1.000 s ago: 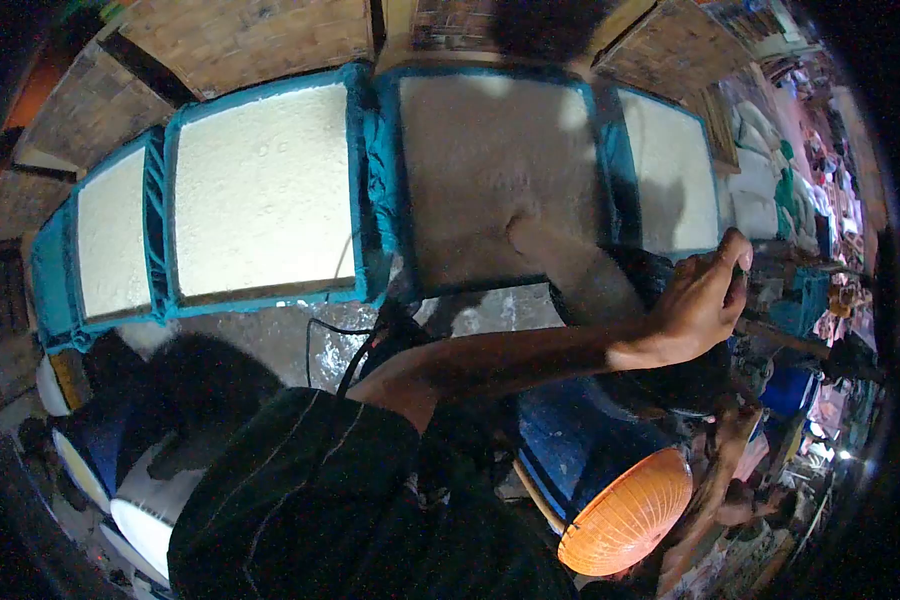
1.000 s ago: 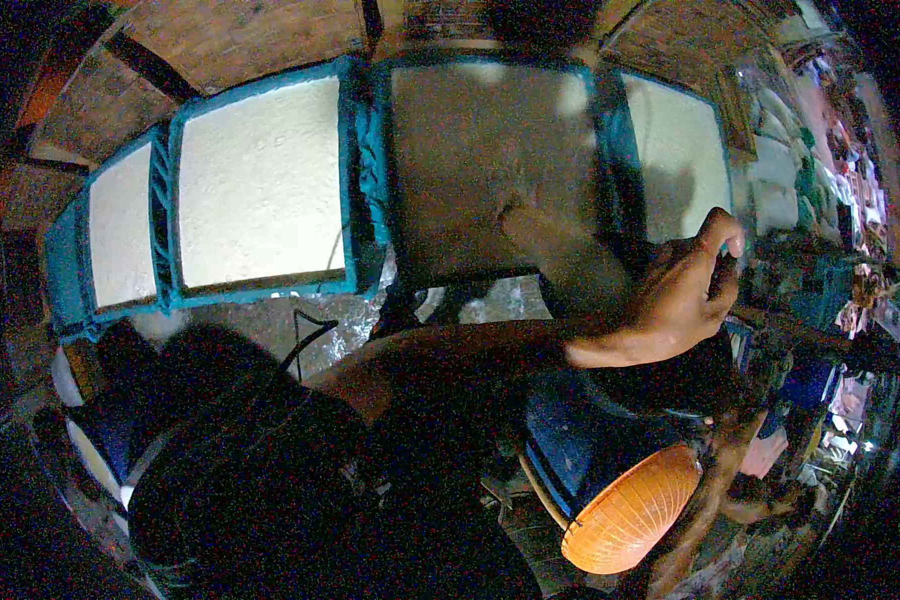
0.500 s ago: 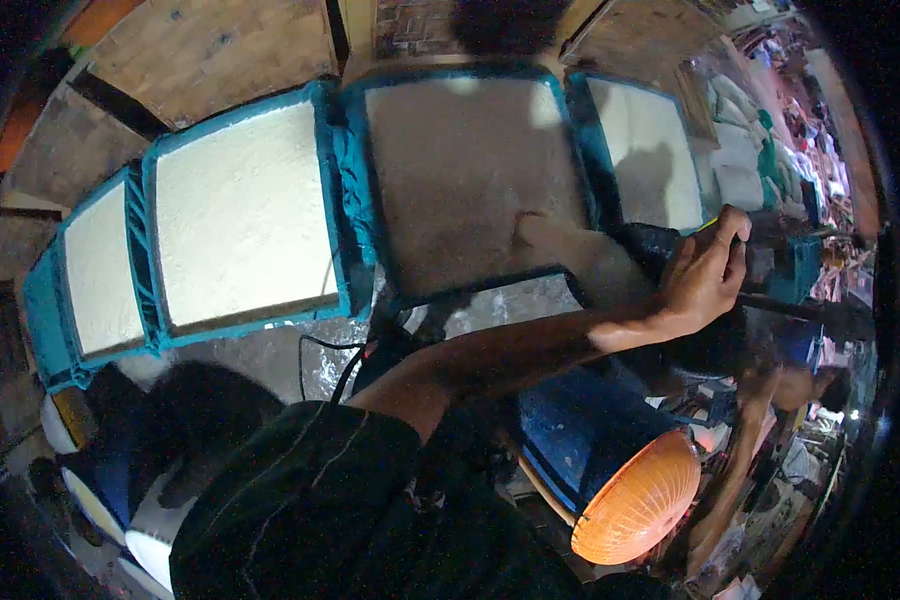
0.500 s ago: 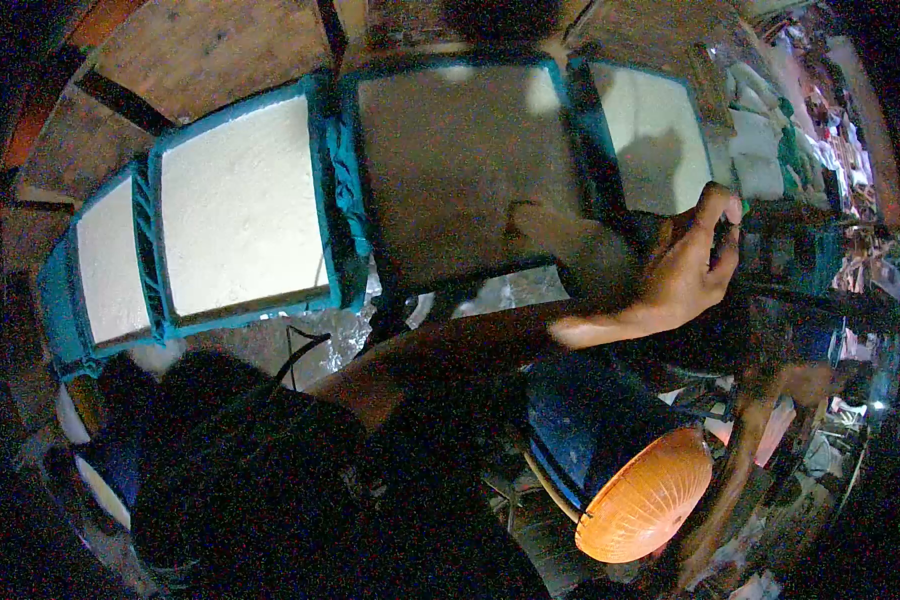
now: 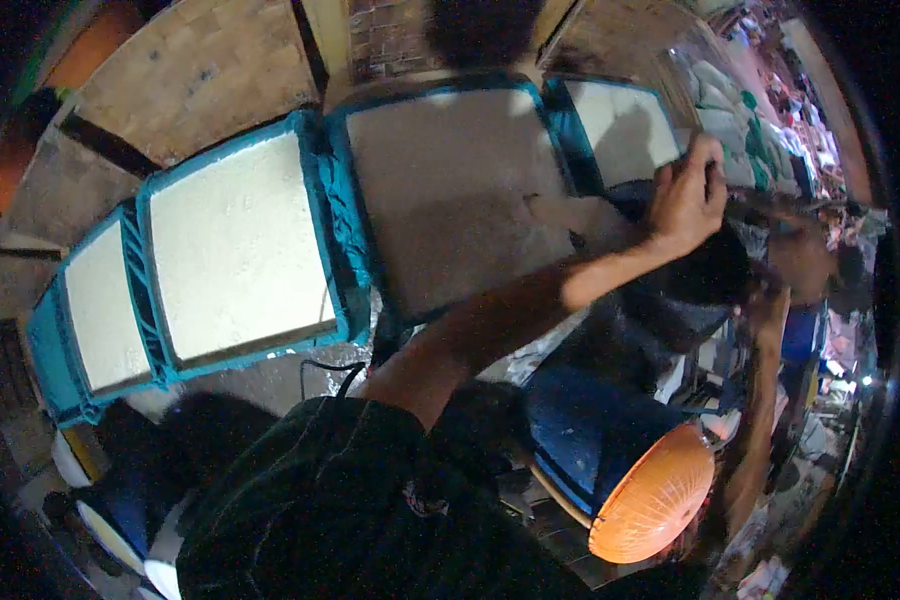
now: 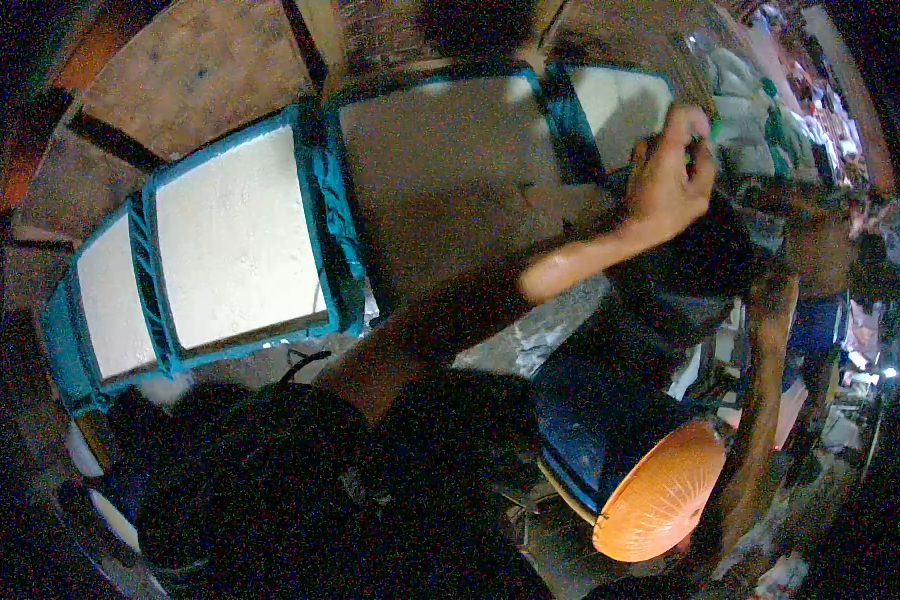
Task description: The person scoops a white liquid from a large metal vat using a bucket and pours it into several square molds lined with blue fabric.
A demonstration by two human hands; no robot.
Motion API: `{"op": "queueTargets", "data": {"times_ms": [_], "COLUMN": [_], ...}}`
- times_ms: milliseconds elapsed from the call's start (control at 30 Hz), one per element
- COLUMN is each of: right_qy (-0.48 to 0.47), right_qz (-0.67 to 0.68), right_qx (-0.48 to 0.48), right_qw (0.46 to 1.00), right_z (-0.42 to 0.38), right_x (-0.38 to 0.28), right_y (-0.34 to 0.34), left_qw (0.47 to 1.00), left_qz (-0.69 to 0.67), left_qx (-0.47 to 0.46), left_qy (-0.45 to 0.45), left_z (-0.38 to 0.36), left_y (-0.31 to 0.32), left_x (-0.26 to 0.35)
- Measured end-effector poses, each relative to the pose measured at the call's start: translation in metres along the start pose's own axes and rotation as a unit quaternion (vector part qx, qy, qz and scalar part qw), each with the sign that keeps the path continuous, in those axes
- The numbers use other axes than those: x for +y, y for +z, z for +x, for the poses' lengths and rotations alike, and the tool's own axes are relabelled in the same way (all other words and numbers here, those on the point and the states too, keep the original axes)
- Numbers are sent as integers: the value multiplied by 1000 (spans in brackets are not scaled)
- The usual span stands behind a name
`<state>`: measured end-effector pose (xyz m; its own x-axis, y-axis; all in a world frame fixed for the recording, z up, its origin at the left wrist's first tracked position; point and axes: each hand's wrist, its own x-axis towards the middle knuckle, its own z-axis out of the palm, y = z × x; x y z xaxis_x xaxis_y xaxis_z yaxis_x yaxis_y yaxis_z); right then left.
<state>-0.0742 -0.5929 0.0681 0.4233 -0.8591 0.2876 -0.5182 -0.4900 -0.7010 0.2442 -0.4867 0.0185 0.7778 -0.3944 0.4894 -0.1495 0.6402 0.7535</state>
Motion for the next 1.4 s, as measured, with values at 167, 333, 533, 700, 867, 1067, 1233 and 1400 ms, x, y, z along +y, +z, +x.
{"op": "queueTargets", "data": {"times_ms": [167,333,533,700,867,1067,1233,1400], "right_qy": [-75,-98,36,52,-11,-49,-107,-130], "right_qz": [-270,-359,-383,-355,-407,-461,-604,-499], "right_qx": [-64,-9,11,-7,-2,-1,149,21], "right_qw": [958,928,923,933,913,886,776,857], "right_z": [41,70,77,72,71,68,79,44], "right_x": [-20,-75,-118,-140,-144,-149,-109,-164], "right_y": [12,52,67,65,75,90,122,116], "left_qw": [1000,955,806,877,997,999,993,960], "left_qz": [11,180,533,407,56,-27,-80,-229], "left_qx": [-2,-10,-250,-7,12,23,28,63], "left_qy": [26,234,62,256,46,-33,-87,-146], "left_z": [25,64,74,69,60,39,19,-2], "left_y": [8,0,3,-3,-9,-33,-53,-55], "left_x": [-19,-40,-113,-103,-80,-74,-64,-44]}}
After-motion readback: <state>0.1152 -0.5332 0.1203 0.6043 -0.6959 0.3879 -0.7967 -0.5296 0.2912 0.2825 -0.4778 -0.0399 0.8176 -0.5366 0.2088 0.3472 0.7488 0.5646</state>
